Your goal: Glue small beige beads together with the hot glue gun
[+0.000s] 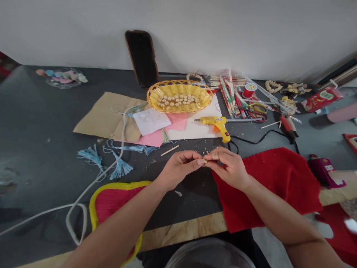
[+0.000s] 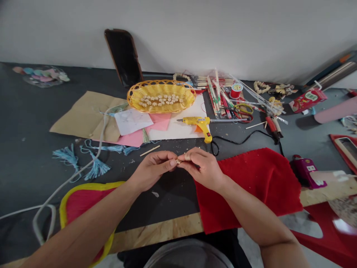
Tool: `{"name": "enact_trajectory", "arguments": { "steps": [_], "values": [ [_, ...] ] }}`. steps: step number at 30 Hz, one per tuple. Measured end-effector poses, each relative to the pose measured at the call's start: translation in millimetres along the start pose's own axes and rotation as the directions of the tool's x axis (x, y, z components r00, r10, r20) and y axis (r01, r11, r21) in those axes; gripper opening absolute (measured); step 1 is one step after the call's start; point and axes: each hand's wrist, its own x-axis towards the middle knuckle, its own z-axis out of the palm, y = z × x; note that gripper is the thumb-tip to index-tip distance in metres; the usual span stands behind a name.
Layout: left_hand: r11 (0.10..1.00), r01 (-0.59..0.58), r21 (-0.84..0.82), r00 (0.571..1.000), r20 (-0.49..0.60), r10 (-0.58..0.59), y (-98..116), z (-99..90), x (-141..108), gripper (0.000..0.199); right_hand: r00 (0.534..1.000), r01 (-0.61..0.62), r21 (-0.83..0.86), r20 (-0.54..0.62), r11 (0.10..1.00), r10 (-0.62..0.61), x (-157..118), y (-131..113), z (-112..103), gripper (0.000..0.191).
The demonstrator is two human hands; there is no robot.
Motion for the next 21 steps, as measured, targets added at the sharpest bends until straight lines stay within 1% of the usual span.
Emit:
{"name": "enact_trajectory", "arguments": {
  "steps": [4, 7, 9, 12, 15, 19, 21],
  "values": [
    [1.000, -0.003, 0.008, 1.000, -0.006, 0.003, -0.5, -0.2, 0.0, 0.022, 0.991, -0.135, 0.090, 0.021, 0.987, 0.134, 1.2, -2.0, -0.7, 0.010],
    [1.000, 0.013, 0.002, 1.000, -0.016, -0.013, 0.3, 0.6, -0.3, 0.021, 0.983, -0.185, 0.113, 0.032, 0.976, 0.183, 1.3, -2.4, -0.8, 0.012],
    [1.000, 0.028, 0.000, 0.999, -0.022, -0.028, 1.0, 1.0, -0.4, 0.023, 0.984, -0.176, 0.114, 0.029, 0.978, 0.174, 1.0, -2.0, -0.5, 0.011],
    [0.999, 0.033, 0.016, 0.999, -0.030, -0.032, 1.6, 1.4, -0.5, 0.024, 0.991, -0.131, 0.101, 0.025, 0.986, 0.129, 0.6, -0.8, 0.1, 0.010],
    [0.999, 0.027, 0.045, 0.999, -0.030, -0.026, 1.7, 1.3, -0.7, 0.023, 0.994, -0.106, 0.101, 0.050, 0.989, 0.101, 0.5, -0.2, -0.4, 0.012],
    [0.997, 0.025, 0.075, 0.999, -0.042, -0.022, 1.4, 0.9, -1.2, 0.024, 0.987, -0.146, 0.123, 0.091, 0.982, 0.135, 0.6, -1.3, -2.6, 0.018],
    [0.996, 0.027, 0.086, 0.999, -0.049, -0.023, 1.2, 0.7, -1.3, 0.025, 0.983, -0.167, 0.131, 0.092, 0.977, 0.156, 0.5, -2.1, -3.3, 0.016]
  ]
}}
